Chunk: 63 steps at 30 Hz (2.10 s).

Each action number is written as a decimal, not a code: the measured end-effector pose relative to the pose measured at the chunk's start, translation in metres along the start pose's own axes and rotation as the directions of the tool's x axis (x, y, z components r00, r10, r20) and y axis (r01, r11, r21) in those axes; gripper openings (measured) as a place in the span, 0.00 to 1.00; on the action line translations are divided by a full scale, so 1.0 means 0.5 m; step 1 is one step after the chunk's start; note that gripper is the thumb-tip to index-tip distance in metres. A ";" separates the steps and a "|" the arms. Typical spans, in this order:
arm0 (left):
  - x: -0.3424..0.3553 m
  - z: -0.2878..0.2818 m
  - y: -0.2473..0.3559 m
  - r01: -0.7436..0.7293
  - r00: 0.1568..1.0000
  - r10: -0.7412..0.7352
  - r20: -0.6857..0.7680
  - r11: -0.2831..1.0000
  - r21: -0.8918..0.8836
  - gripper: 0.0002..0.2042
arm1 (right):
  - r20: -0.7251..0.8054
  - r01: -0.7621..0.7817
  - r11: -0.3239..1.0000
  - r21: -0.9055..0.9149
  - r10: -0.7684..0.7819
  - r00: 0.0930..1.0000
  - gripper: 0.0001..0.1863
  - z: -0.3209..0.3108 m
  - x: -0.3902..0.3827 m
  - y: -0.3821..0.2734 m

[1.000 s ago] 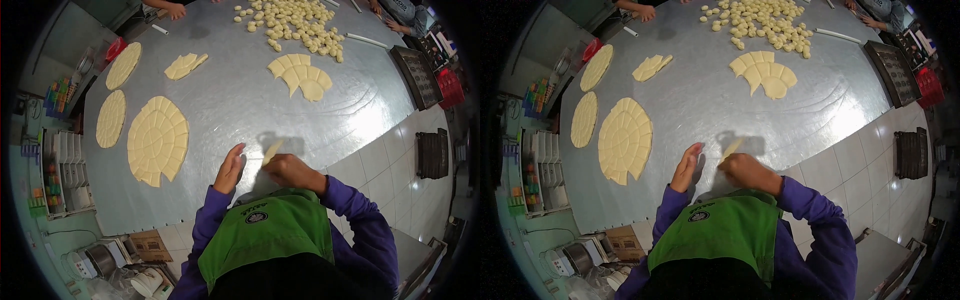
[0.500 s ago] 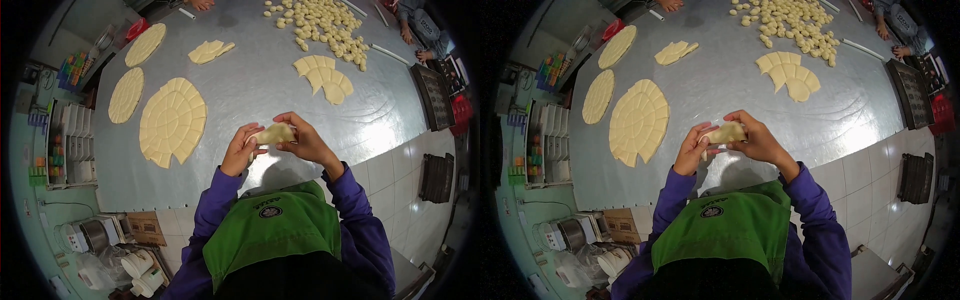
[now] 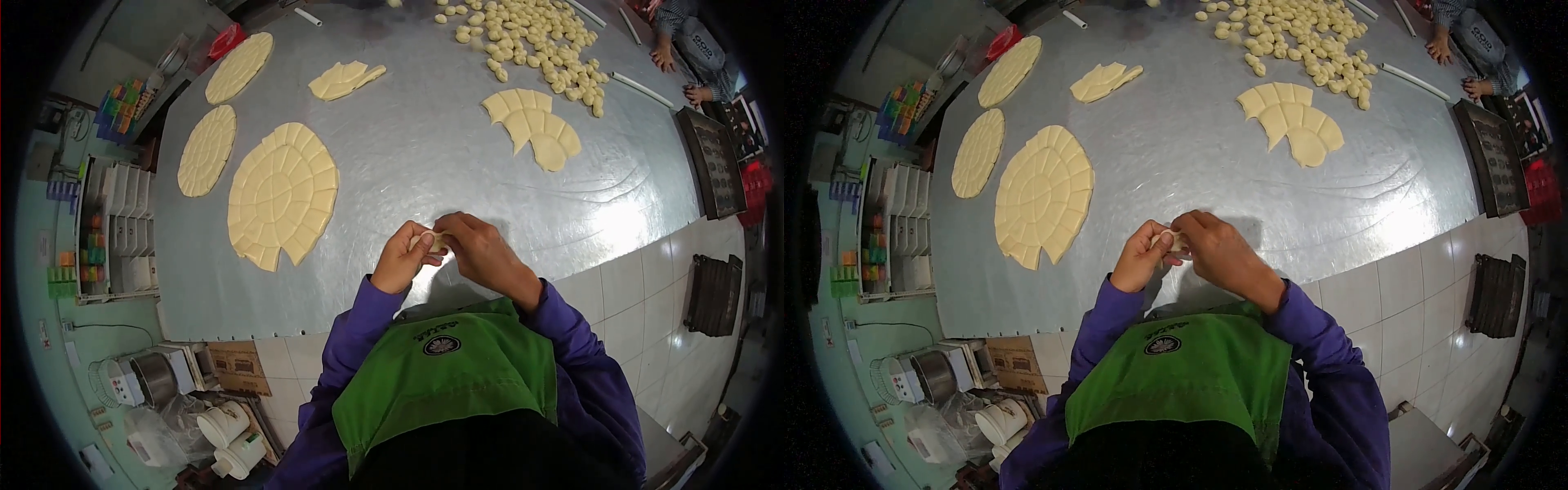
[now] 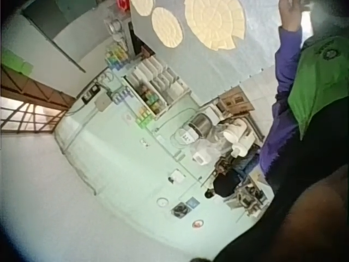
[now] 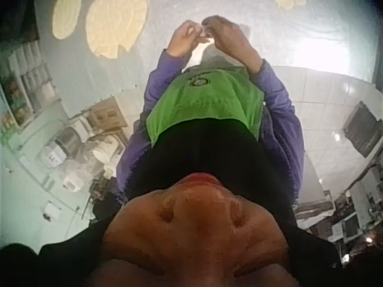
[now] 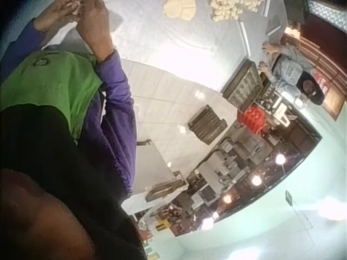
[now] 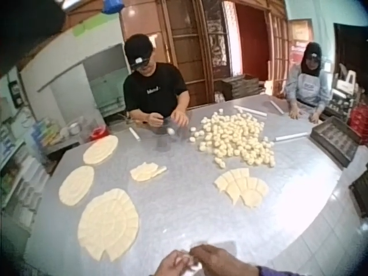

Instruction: Rolling and shaping pieces of dough into small pastries at a production table.

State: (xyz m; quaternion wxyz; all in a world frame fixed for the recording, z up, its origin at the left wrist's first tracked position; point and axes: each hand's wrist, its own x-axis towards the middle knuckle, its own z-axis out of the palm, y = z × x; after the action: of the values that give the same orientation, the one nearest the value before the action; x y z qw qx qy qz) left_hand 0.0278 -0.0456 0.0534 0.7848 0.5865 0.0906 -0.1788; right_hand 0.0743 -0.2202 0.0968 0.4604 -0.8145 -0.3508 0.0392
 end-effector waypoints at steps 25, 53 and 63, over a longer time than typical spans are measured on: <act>-0.139 -0.106 0.013 -0.170 0.985 0.165 0.039 0.964 0.202 0.07 | 0.043 -0.099 0.138 0.985 0.356 0.934 0.08 -0.167 -0.110 0.095; -0.202 -0.121 -0.190 -0.236 0.885 0.444 0.141 0.165 0.958 0.16 | -0.135 -0.140 0.931 -0.338 0.099 0.986 0.21 0.008 -0.204 0.196; 0.029 0.117 0.028 -0.553 0.681 0.650 0.338 0.153 0.819 0.21 | 0.484 -0.071 -0.735 0.674 0.368 0.794 0.17 -0.032 -0.087 0.152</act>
State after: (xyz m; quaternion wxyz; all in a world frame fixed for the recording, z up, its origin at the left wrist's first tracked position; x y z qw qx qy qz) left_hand 0.0425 -0.1006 0.0782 0.3590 0.8935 -0.2193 0.1568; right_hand 0.0884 -0.2832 0.0356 0.8961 0.0042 0.2013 0.3957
